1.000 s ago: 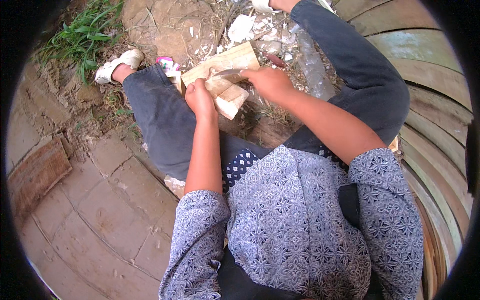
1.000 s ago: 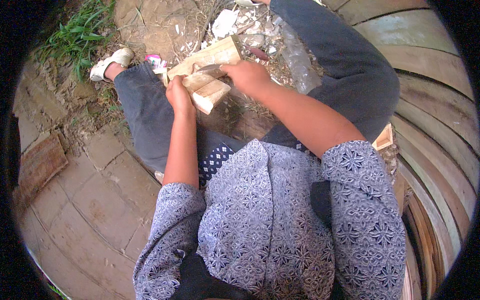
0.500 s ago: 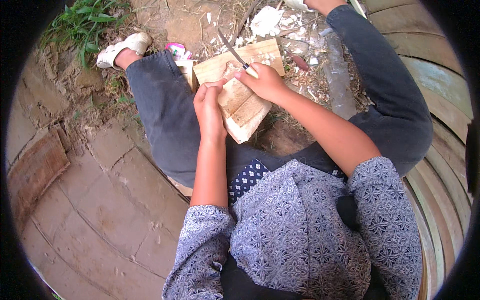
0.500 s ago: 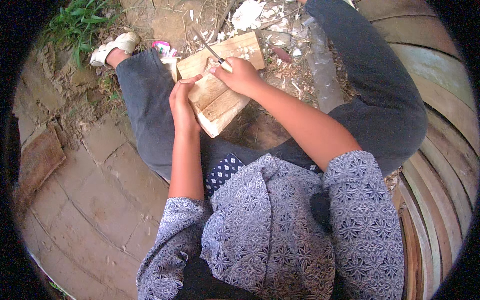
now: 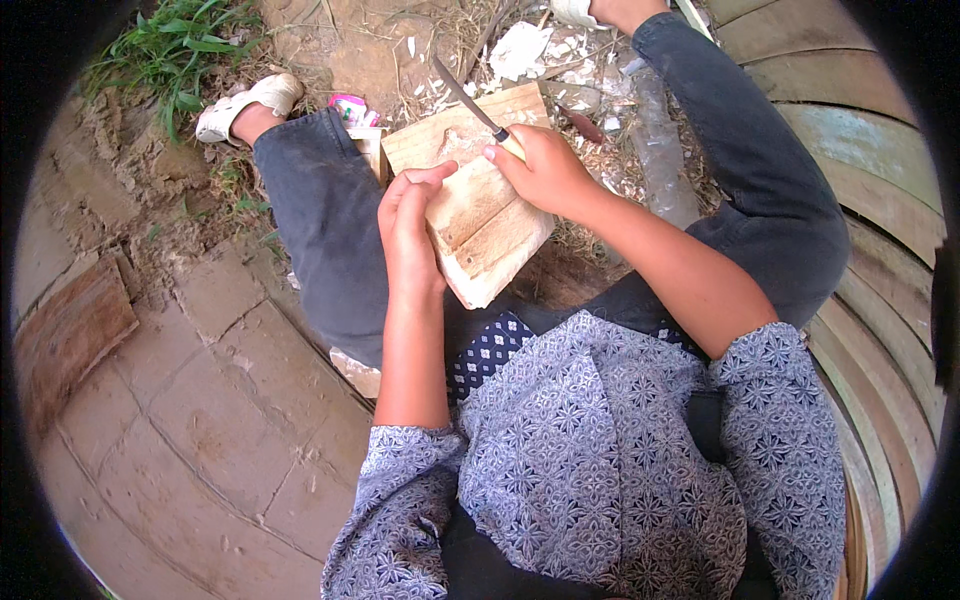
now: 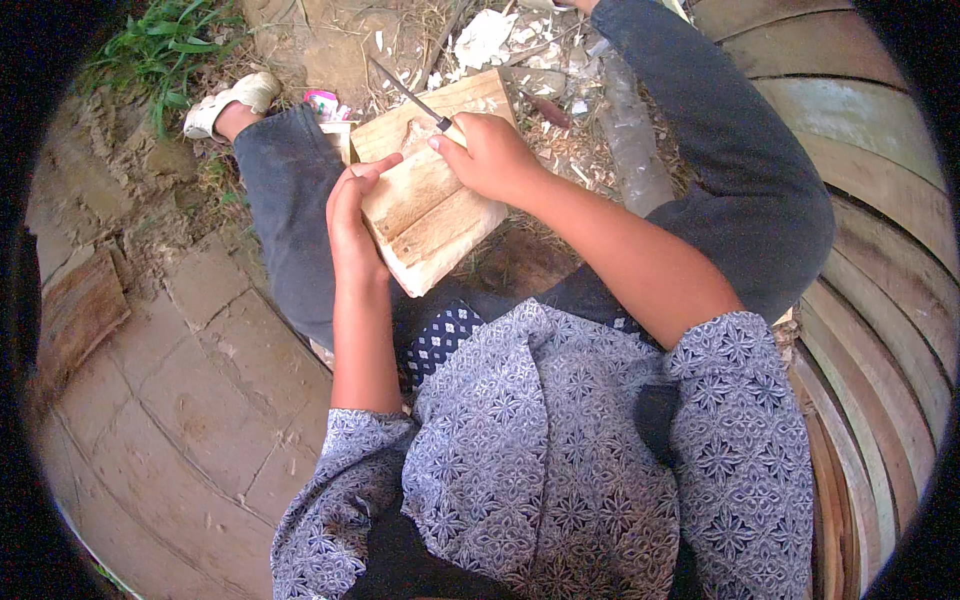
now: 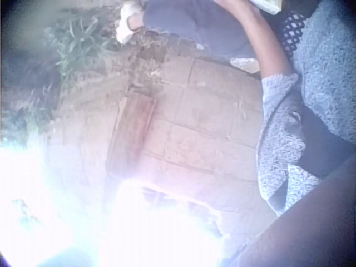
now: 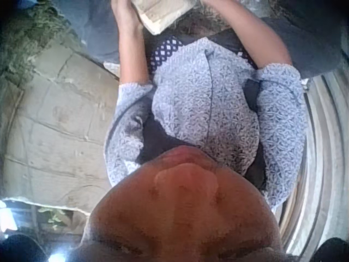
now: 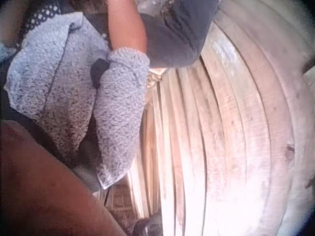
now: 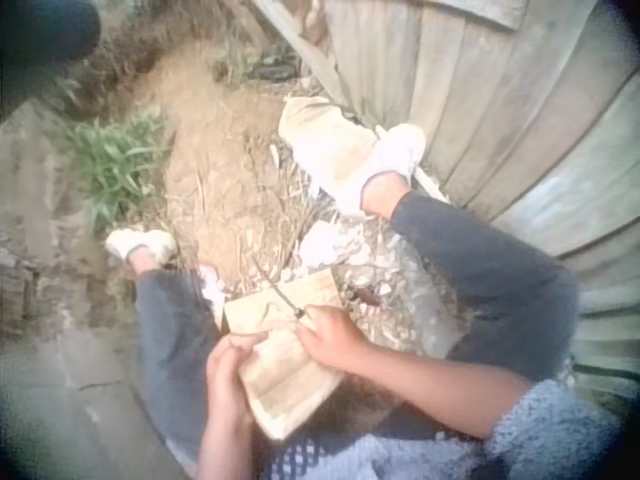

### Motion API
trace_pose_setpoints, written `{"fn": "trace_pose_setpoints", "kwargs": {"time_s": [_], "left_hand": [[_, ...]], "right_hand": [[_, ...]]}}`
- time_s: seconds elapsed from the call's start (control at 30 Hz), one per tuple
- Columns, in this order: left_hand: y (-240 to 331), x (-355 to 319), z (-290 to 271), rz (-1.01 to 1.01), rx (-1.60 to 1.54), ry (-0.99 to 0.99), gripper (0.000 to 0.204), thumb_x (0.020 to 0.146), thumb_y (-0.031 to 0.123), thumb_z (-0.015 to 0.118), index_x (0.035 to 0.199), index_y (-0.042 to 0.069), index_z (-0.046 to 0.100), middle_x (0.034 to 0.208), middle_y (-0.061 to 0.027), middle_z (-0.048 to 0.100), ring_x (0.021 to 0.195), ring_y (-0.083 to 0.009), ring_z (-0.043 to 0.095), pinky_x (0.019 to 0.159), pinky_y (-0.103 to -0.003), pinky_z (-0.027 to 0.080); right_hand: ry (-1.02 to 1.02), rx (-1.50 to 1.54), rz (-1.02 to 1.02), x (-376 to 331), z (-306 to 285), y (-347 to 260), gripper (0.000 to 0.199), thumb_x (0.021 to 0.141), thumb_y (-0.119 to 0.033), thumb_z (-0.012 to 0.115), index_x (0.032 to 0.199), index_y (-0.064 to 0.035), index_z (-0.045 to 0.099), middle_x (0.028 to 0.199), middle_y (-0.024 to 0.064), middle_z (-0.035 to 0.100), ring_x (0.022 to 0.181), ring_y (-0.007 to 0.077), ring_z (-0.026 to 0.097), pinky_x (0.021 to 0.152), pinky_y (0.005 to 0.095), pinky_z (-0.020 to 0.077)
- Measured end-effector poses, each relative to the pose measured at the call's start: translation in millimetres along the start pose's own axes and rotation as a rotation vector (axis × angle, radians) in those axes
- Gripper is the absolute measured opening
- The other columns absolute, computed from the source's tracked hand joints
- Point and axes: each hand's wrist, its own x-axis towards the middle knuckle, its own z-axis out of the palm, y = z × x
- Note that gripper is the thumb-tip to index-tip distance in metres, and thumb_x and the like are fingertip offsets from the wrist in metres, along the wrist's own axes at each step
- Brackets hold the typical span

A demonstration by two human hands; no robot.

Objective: The person sits on the ground and uses a small knife to carve and smooth a rectangular block of wood. They repeatedly scrape the surface, rotate the block to work different sides, and occasionally wipe away wood shavings with their hand.

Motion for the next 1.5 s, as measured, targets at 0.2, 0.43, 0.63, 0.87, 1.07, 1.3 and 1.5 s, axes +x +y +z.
{"fn": "trace_pose_setpoints", "kwargs": {"time_s": [0.2,0.43,0.63,0.87,1.07,1.3,1.5], "left_hand": [[-2,-8,-7,-0.017,0.057,-0.041,0.040,0.085,0.021,0.050,0.107,-0.009,0.066,0.108,-0.0187,0.068,0.096,-0.0228,0.064,0.090,-0.034,0.050],[-18,-4,-31,-0.187,-0.291,0.009,0.048,0.084,0.026,0.050,0.115,-0.009,0.061,0.114,-0.0224,0.066,0.107,-0.0323,0.064,0.099,-0.042,0.049],[-21,-18,-34,0.062,-0.344,-0.100,0.039,0.087,0.020,0.053,0.116,-0.006,0.056,0.124,-0.0204,0.062,0.116,-0.0303,0.061,0.101,-0.044,0.050],[-27,-18,-40,0.060,-0.363,-0.373,0.035,0.090,0.005,0.055,0.123,-0.004,0.056,0.133,-0.0209,0.060,0.123,-0.0281,0.059,0.104,-0.041,0.049],[3,-33,-32,0.468,0.538,-0.448,0.032,0.084,0.008,0.073,0.115,0.001,0.065,0.113,-0.0116,0.071,0.108,-0.0199,0.066,0.095,-0.035,0.050],[18,-43,-18,1.142,1.163,-0.565,0.020,0.080,0.014,0.074,0.100,0.010,0.072,0.096,-0.0035,0.068,0.090,-0.0241,0.067,0.076,-0.037,0.054],[8,-27,-23,1.141,1.193,-0.609,0.016,0.087,0.010,0.065,0.102,0.010,0.070,0.105,-0.0062,0.068,0.098,-0.0267,0.067,0.082,-0.037,0.056]], "right_hand": [[-0.011,-0.010,-0.057,-12,-3,0,0.038,0.094,-0.035,0.063,0.094,0.0037,0.063,0.085,0.0268,0.066,0.084,0.0439,0.065,0.077,0.0499,0.0507],[0.189,0.454,0.409,-17,-24,21,0.031,0.101,-0.029,0.061,0.107,0.0013,0.059,0.072,0.0033,0.060,0.058,0.0103,0.063,0.055,0.0283,0.0560],[0.032,0.360,0.472,-38,-52,30,0.036,0.100,-0.038,0.061,0.108,-0.0039,0.063,0.081,0.0002,0.063,0.060,0.0060,0.055,0.049,0.0237,0.0436],[-0.156,0.837,0.421,-75,-71,-21,0.048,0.094,-0.046,0.066,0.117,-0.0036,0.063,0.085,-0.0016,0.064,0.061,0.0030,0.056,0.042,0.0200,0.0351],[-0.142,0.764,0.341,-121,-65,-21,0.057,0.088,-0.034,0.075,0.130,-0.0015,0.053,0.088,0.0004,0.065,0.059,0.0019,0.054,0.042,0.0178,0.0369],[-0.148,0.702,0.419,-133,-49,-24,0.057,0.088,-0.036,0.075,0.127,-0.0008,0.052,0.082,-0.0014,0.061,0.053,0.0013,0.050,0.039,0.0176,0.0346],[-0.197,0.699,0.437,-124,-53,-28,0.052,0.089,-0.035,0.074,0.123,-0.0021,0.053,0.082,-0.0023,0.060,0.053,0.0009,0.049,0.039,0.0180,0.0347]]}}
